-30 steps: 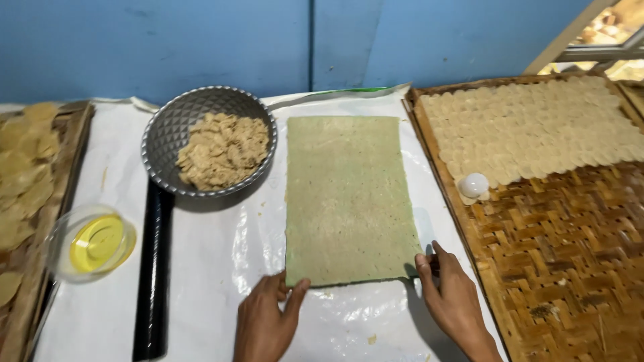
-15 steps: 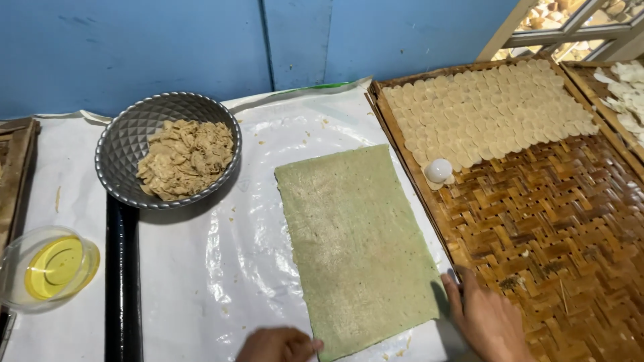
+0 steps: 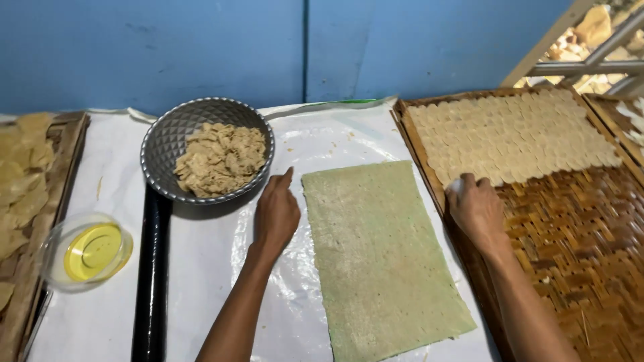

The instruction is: Cut small circular shapes out of a flat sheet of dough using a round cutter.

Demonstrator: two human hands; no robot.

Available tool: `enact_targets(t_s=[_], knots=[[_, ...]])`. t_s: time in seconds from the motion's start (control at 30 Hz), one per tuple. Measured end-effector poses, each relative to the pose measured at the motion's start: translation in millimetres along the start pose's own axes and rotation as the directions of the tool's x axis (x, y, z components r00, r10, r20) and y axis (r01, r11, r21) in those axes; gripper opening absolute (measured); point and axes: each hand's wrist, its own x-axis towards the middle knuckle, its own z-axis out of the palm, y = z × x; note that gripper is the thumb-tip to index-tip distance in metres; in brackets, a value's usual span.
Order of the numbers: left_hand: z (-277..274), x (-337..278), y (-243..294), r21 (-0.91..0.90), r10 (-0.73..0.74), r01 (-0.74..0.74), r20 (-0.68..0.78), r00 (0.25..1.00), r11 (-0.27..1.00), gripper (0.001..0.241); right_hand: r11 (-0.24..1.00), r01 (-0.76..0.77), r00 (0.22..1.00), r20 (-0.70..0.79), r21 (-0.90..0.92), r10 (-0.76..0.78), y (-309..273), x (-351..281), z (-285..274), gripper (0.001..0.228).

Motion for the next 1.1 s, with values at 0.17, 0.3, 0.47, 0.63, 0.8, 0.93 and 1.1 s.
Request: enact_targets(t_s=[0.17,0.3,0.47,0.63,0.8,0.93,1.1], knots=[[20.3,22.9,-27.1,0.096,0.003,-0.016,0.131,0.991,0.995,0.05,0.997,0.048,0.997,-0.062,0.055,-0.045,-29.5,-23.1,-14.2,0.053],[22.0,16.4,-32.7,0.118,0.036,-0.048,0.109,0.993,0.992,0.043,0.949,0.278,0.956,-0.137,0.145,-0.259,-76.7,-43.8,-21.1,0.057],[10.6,-15.4,-28.4,0.108,0.054,-0.058,0.037,0.998,0.992,0.037,0.797,0.515,0.854,-0.102,0.317,-0.511,-146.3,-74.9,-6.7,0.049],[14.9,-23.5,-39.1,0.02,0.091,-0.089,-0.108,0.99,0.996,0.037,0.728,0.635,0.758,-0.025,0.259,-0.652,-202.8,-74.7,-16.5,0.049],[19.0,-22.4,-42.3,-0.008,0.07,-0.072,-0.14,0.988,0.997,0.037,0.641,0.751,0.652,-0.028,0.159,-0.758,-224.7,-64.8,-9.8,0.049],[15.7,-20.8,-38.1,0.018,0.085,-0.084,-0.149,0.985,0.996,0.034,0.623,0.776,0.625,0.012,0.093,-0.78,-235.6,-64.6,-10.9,0.05],[15.5,-20.1,-35.7,0.04,0.1,-0.095,-0.151,0.983,0.995,0.033,0.593,0.798,0.601,0.083,-0.105,-0.795,-239.1,-55.5,17.5,0.05]])
